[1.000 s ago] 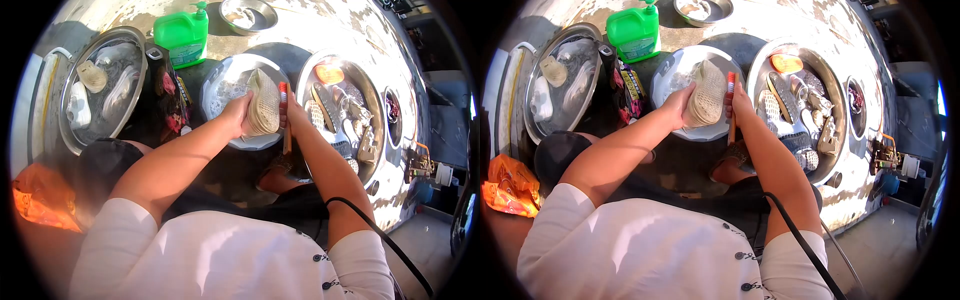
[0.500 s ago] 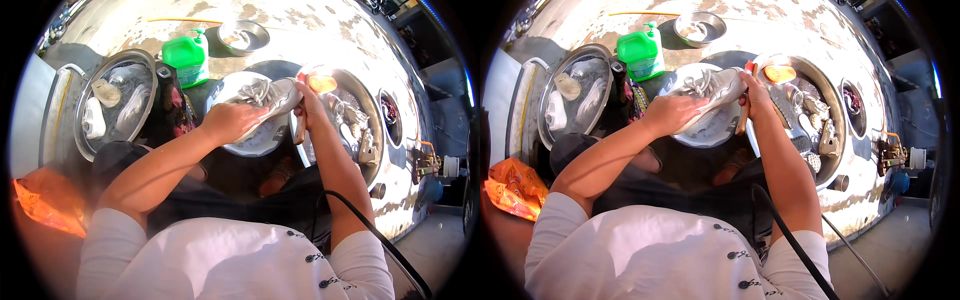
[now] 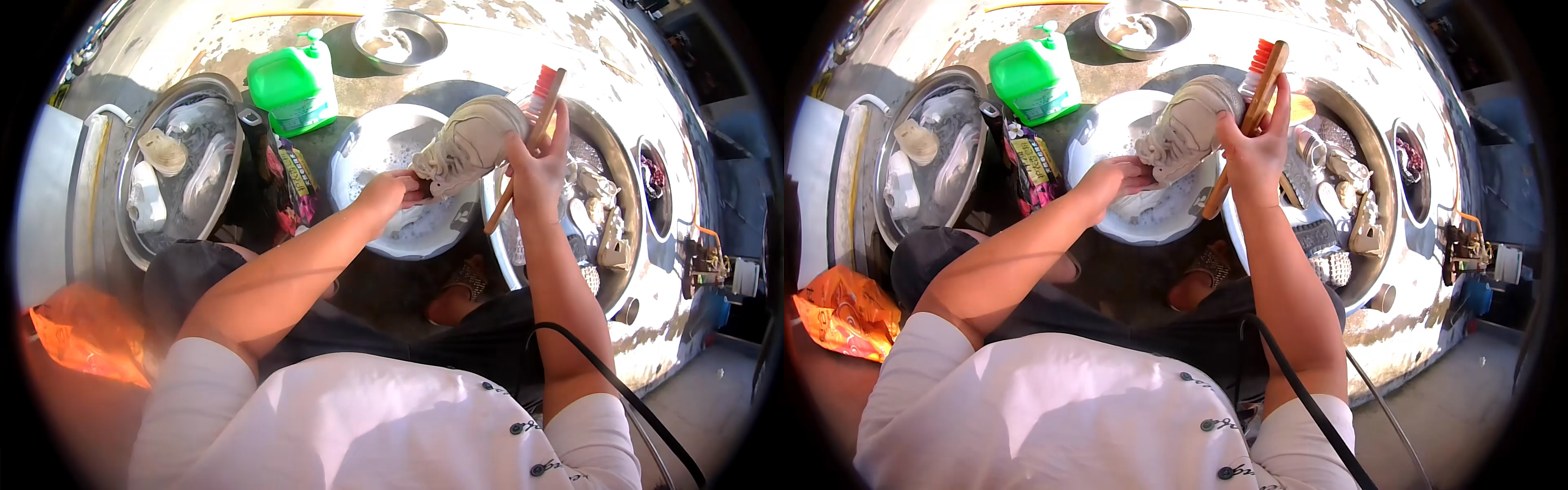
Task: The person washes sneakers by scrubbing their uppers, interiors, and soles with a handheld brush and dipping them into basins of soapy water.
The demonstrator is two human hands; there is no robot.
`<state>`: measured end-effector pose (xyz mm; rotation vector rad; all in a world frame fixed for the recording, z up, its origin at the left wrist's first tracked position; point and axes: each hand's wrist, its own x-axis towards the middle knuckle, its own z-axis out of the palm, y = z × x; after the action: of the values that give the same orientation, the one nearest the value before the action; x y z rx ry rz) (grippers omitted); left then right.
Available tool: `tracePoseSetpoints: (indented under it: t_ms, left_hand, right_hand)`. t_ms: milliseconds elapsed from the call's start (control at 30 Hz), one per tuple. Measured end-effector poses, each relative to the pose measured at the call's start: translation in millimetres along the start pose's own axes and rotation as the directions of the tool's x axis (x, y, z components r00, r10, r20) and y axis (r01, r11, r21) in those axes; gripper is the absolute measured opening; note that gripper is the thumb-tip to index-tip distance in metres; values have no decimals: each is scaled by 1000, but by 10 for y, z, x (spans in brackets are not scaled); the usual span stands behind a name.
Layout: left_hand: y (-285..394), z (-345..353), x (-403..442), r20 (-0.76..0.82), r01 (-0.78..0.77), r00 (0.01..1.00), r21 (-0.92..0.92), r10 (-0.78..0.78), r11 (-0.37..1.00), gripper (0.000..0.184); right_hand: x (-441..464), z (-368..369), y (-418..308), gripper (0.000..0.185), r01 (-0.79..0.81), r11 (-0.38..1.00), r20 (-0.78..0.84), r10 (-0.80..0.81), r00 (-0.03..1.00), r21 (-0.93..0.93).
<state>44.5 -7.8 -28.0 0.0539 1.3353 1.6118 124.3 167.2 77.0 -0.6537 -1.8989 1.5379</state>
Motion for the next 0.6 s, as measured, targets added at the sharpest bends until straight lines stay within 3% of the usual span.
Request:
tracePoseSetpoints:
  t_ms: [33, 100, 133, 200, 300, 367, 433, 567, 600]
  left_hand:
    - [-35, 10, 33, -7, 7, 1000, -5, -7, 1000, 32]
    - [-100, -6, 104, 77, -81, 991, -273, 106, 958, 34]
    - [-116, -26, 142, 70, -81, 992, -274, 104, 958, 34]
    - [-89, -70, 213, 40, -87, 990, -576, 134, 813, 34]
    - [-10, -206, 286, 100, -33, 988, -621, 121, 783, 31]
    - [-5, -284, 314, 180, -4, 975, -579, 133, 815, 30]
    - [83, -263, 269, 264, 52, 959, -523, 104, 851, 31]
    - [206, -140, 144, 254, 29, 961, -475, 105, 880, 24]
    - [186, -132, 162, 157, -99, 974, -362, 165, 927, 25]
  right_hand:
    - [-3, 14, -15, 86, -9, 1000, 7, 9, 1000, 0]
    - [7, 43, -25, 87, 38, 999, 22, -37, 999, -24]
    - [17, 50, -18, 87, 41, 999, 21, -41, 999, -13]
    - [45, 25, 15, 88, 4, 1000, 35, -4, 999, 4]
    - [74, 15, 36, 88, -42, 998, 34, 41, 999, 37]
    - [131, -4, 95, 88, -65, 979, 16, 63, 998, 192]
    - [143, -16, 127, 87, -72, 975, -5, 75, 997, 210]
    - [153, -73, 203, 85, -136, 957, -25, 147, 989, 255]
    - [156, -83, 215, 84, -156, 955, -24, 167, 986, 252]
